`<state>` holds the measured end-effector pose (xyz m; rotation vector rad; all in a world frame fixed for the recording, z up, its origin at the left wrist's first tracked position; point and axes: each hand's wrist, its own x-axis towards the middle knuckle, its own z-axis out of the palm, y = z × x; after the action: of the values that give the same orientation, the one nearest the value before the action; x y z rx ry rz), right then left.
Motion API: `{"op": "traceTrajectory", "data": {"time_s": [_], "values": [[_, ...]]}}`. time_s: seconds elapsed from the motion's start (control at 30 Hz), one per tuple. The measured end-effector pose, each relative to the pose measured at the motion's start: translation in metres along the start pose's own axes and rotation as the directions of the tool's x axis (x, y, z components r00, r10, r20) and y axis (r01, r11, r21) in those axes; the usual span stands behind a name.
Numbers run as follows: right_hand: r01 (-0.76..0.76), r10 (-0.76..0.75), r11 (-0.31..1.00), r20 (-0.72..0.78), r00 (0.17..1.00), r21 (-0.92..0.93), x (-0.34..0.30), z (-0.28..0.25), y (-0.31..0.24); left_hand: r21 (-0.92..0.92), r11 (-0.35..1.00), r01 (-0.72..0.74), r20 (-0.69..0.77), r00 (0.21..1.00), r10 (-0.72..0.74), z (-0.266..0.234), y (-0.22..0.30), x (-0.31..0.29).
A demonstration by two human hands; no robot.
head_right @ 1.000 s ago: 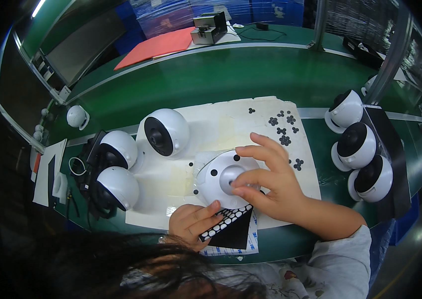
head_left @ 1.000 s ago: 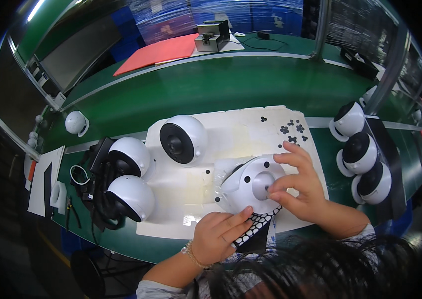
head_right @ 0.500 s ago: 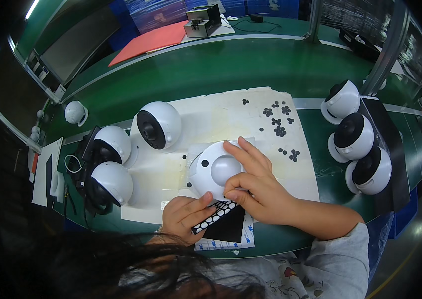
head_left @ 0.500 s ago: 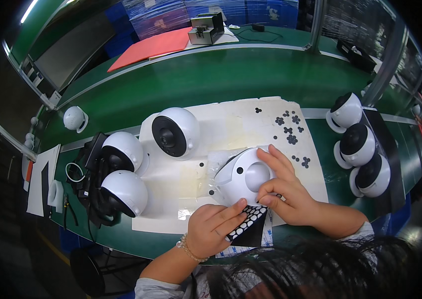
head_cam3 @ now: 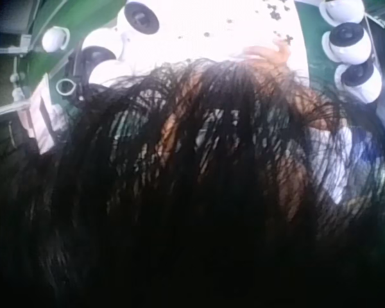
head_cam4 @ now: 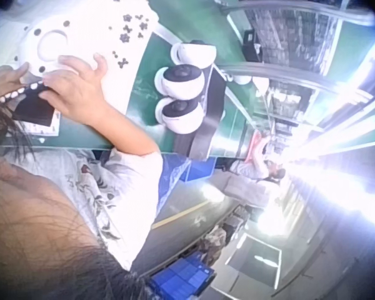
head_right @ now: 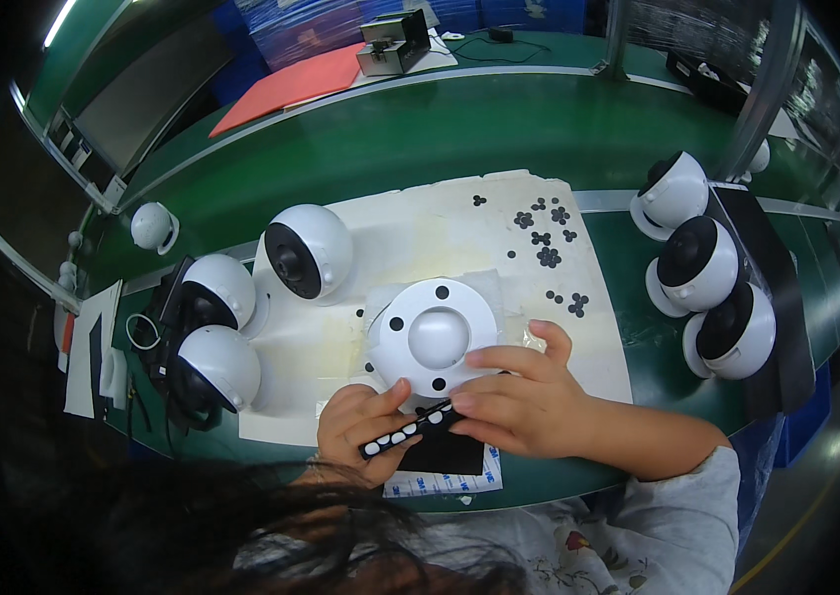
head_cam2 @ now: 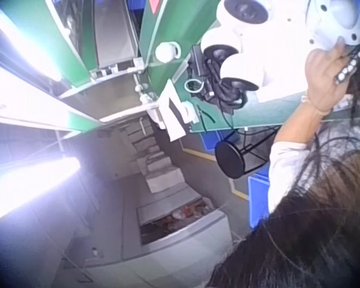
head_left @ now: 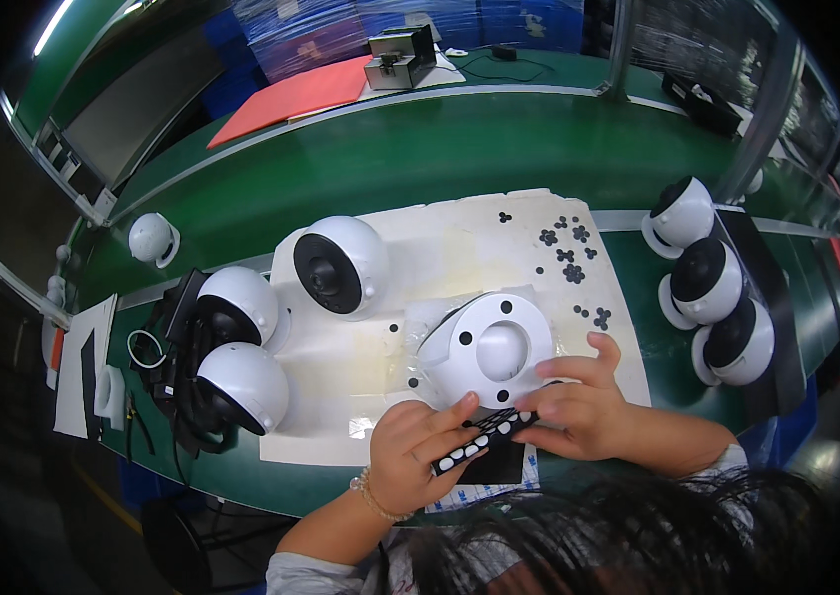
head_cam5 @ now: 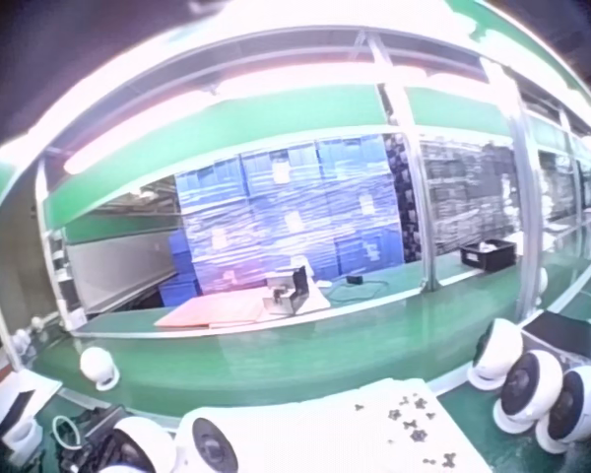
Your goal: The person assembles white dome security cameras by hand on a green workbench. They repeatedly pick up small black circular components and press them into the holes of the camera housing. The person handles multiple camera units sequentially, placing them on a white foam pad during the process.
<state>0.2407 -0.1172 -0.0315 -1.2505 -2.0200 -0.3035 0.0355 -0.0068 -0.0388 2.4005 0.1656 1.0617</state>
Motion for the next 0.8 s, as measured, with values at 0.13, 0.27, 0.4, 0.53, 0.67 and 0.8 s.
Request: {"op": "traceTrajectory", "data": {"time_s": [0.13, 0.27, 0.4, 0.53, 0.67, 0.8], "values": [[-0.091, 0.092, 0.992, 0.002, 0.996, 0.088, 0.001, 0.003, -0.002, -0.02, 1.0, -0.024, -0.039, 0.999, 0.023, 0.003, -0.002, 0.0], [-0.027, 0.029, 0.999, -0.051, 0.998, 0.039, 0.006, -0.003, -0.005, -0.007, 0.999, -0.038, -0.056, 0.998, 0.037, 0.005, -0.003, -0.001], [0.183, -0.194, 0.98, -0.195, 0.961, -0.075, -0.002, -0.002, -0.005, 0.016, 0.999, -0.029, -0.064, 0.998, 0.03, 0.005, -0.002, -0.002], [-0.26, 0.296, 0.93, -0.11, 0.949, 0.261, 0.0, -0.006, 0.008, 0.029, 0.999, -0.045, -0.064, 0.997, 0.047, 0.006, -0.005, -0.003], [-0.422, 0.456, 0.825, -0.003, 0.89, 0.376, 0.005, -0.005, 0.018, 0.043, 0.998, -0.051, -0.05, 0.997, 0.053, 0.005, -0.004, -0.002], [-0.425, 0.457, 0.815, 0.016, 0.889, 0.395, 0.006, -0.003, 0.018, 0.051, 0.997, -0.054, -0.041, 0.998, 0.056, 0.005, -0.004, -0.003]]}}
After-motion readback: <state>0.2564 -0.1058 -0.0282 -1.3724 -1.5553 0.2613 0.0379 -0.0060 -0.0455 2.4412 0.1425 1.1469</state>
